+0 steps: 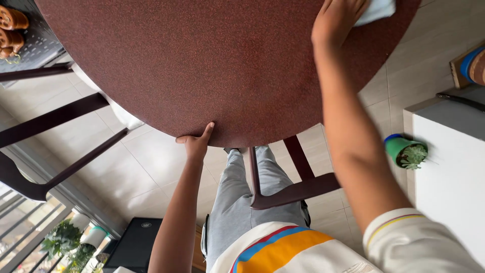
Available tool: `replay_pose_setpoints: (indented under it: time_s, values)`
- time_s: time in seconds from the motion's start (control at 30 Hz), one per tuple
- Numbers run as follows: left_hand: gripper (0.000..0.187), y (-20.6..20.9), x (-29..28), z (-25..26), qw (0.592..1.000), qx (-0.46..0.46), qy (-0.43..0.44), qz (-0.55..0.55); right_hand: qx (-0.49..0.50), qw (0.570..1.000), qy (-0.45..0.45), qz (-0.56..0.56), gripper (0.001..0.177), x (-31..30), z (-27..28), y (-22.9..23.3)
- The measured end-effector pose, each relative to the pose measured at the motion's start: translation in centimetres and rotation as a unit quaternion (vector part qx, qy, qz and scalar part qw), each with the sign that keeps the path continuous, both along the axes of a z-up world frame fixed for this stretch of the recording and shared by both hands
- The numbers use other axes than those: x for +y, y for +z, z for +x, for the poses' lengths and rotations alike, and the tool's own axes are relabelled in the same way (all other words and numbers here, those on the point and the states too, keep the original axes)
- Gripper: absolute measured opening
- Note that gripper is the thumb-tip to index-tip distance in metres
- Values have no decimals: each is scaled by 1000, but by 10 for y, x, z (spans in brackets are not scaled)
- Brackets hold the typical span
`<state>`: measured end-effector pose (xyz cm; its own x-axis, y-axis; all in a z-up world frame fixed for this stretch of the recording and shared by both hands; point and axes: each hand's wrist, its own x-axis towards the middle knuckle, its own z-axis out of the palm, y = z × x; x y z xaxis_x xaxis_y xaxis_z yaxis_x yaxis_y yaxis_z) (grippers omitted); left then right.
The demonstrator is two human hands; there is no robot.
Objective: The person is cleaning a table with a cloth.
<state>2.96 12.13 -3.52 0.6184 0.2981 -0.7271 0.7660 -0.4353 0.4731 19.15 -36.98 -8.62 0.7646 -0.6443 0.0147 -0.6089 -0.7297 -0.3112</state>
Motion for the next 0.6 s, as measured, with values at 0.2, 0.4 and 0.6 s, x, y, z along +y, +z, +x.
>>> replay_pose_setpoints:
  time_s: [0.2,0.4,0.6]
  values:
    - [141,22,-7,12,999,51,4,-17,59,997,30,-25,69,147,-115,79]
    - [140,18,-6,13,998,43,18,-31,118,993,-14,2,68,247,-204,95]
    - [139,10,1,11,998,53,12,-30,78,996,-13,-27,69,262,-226,84]
